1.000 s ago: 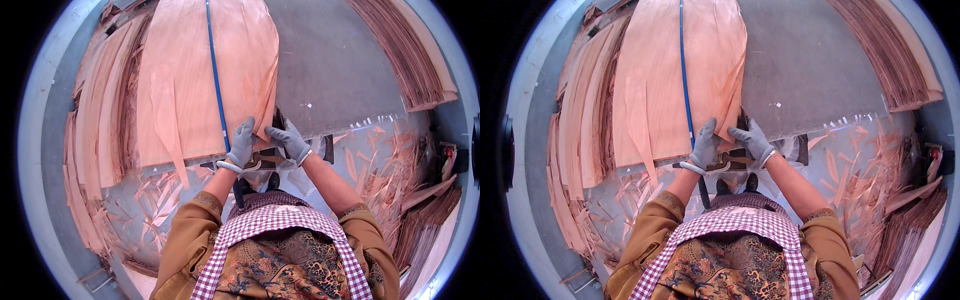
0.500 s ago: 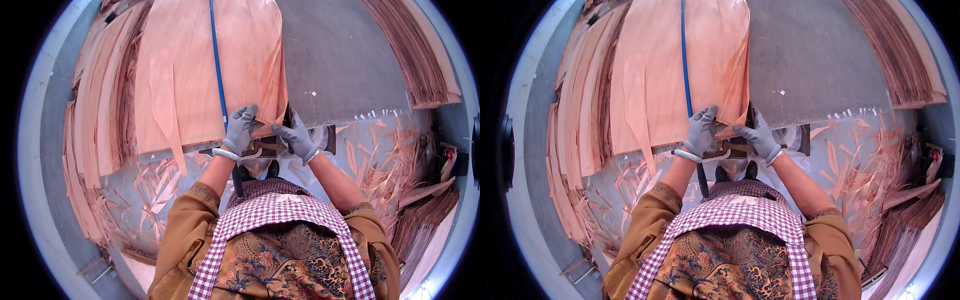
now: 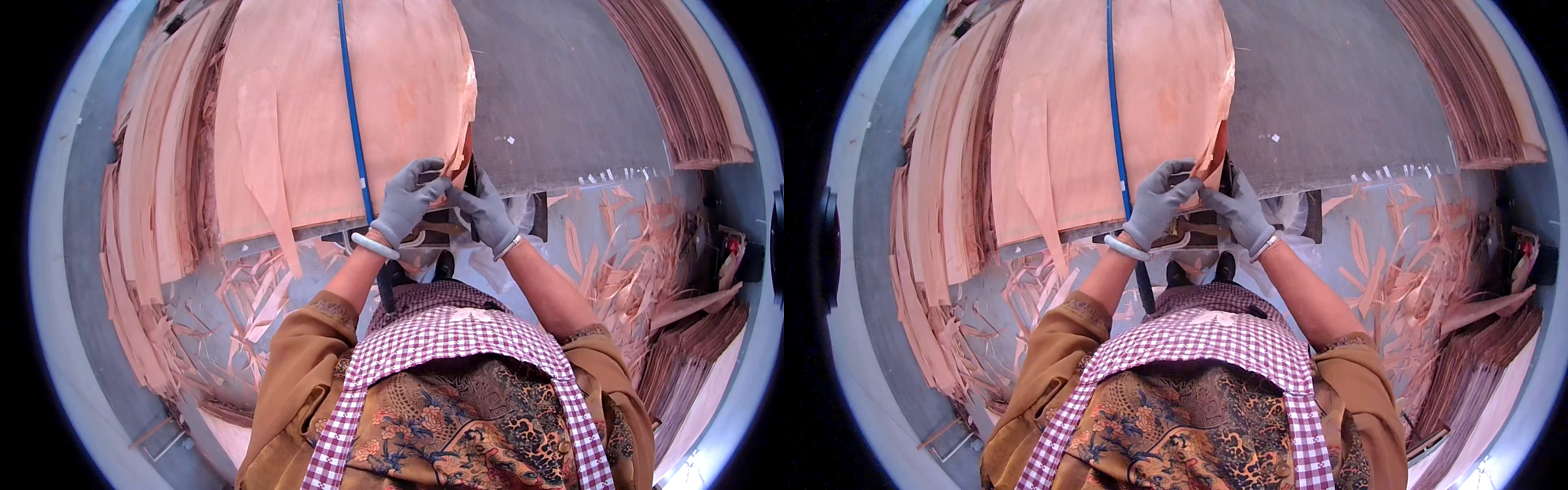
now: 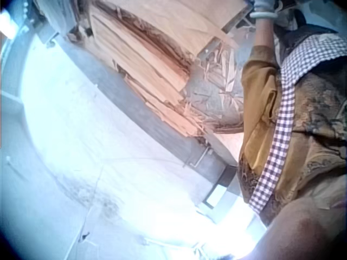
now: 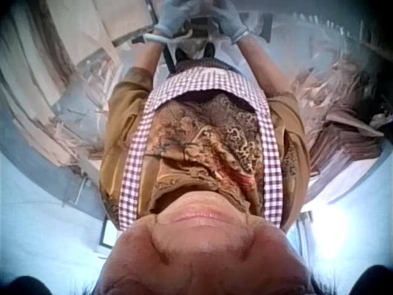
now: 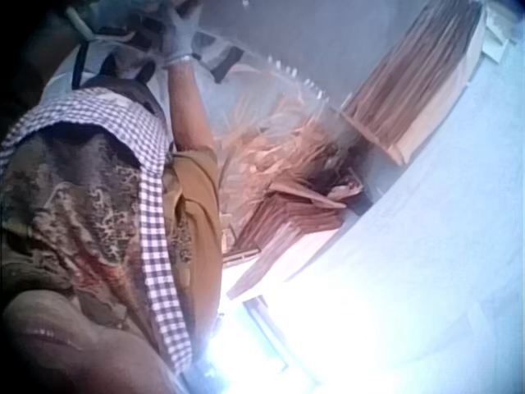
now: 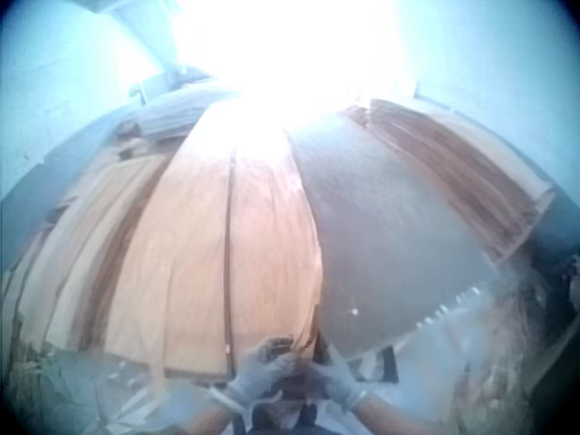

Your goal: The person repairs a sheet of wood veneer by cutting out a damaged section with a utility knife and then cutting and fitting a matching piece of veneer into the gap.

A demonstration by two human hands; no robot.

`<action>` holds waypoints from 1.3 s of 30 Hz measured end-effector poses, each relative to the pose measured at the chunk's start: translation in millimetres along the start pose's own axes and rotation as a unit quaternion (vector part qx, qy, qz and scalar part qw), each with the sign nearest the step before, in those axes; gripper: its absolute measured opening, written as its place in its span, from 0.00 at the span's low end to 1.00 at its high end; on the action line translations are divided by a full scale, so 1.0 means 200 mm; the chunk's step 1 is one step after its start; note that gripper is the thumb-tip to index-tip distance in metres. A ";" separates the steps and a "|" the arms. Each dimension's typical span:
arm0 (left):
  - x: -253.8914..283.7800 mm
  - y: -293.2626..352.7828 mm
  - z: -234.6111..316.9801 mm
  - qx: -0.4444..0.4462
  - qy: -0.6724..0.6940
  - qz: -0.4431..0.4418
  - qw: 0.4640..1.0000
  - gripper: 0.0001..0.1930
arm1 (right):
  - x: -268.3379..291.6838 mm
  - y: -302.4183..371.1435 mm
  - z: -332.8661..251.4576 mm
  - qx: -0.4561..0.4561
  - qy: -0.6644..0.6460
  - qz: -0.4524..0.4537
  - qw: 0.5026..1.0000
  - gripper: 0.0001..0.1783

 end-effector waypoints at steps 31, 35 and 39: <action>0.89 0.29 0.38 -0.124 0.031 0.342 0.931 0.06 | -0.42 0.14 0.58 -0.183 0.152 -0.317 0.918 0.19; 1.23 0.39 0.17 -0.152 -0.112 0.452 0.872 0.08 | -0.54 0.12 0.59 -0.102 0.129 -0.289 0.943 0.16; 1.39 0.41 -0.11 -0.068 -0.271 0.494 0.823 0.12 | -0.54 0.13 0.57 -0.085 0.100 -0.240 0.962 0.15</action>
Point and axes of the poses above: each hand's wrist, its own y-axis away from the middle knuckle, its own x-axis out of the back of the hand, z = x × y, the point moved 2 cm from there along -y, towards the middle knuckle, and after that the axes turned 1 degree about -x, right-handed, at the moved point
